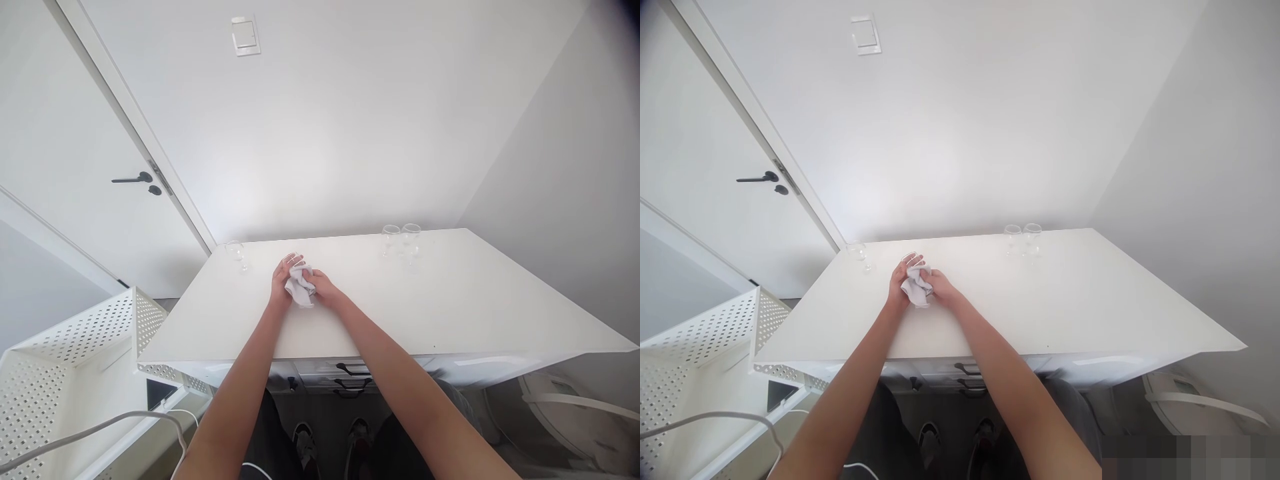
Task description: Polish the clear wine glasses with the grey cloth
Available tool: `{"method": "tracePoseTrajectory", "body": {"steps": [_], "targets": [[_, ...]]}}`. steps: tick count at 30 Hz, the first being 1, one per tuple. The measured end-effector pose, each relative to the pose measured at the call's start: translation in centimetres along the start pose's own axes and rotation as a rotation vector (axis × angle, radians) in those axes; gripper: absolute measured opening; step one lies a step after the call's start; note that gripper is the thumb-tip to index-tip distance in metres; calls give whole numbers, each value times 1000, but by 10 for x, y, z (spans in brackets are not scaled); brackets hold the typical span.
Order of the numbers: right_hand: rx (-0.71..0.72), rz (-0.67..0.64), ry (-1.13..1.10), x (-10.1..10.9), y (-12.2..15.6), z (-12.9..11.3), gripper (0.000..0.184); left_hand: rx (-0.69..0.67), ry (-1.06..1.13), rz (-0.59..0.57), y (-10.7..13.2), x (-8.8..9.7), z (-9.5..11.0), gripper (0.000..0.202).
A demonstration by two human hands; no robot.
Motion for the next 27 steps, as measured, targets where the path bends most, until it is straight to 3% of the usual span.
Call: {"method": "tracePoseTrajectory", "body": {"steps": [4,10,16,19,22,27], "targets": [[-56,-31,28,3,3,1,61,10,43,1,1,-2,0,56],[208,198,555,12,4,-19,37,-52,-3,36,2,-3,5,50],[75,49,260,8,-4,-4,49,-35,20,58,0,1,2,49],[21,63,114,15,-7,1,55,-34,30,44,-1,0,1,51],[65,277,49,39,-9,-1,55,-80,7,23,-1,-2,4,54],[242,945,203,103,27,-20,42,-135,-51,70,-2,6,7,59]]}}
Point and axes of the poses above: each hand's wrist, its own y-axis away from the middle knuckle, its own x-axis out of the back of the hand, z = x × y, the point moved 9 cm from there along -y, towards the middle knuckle, and after that the axes turned 7 degrees about y, right-handed, at the moved point
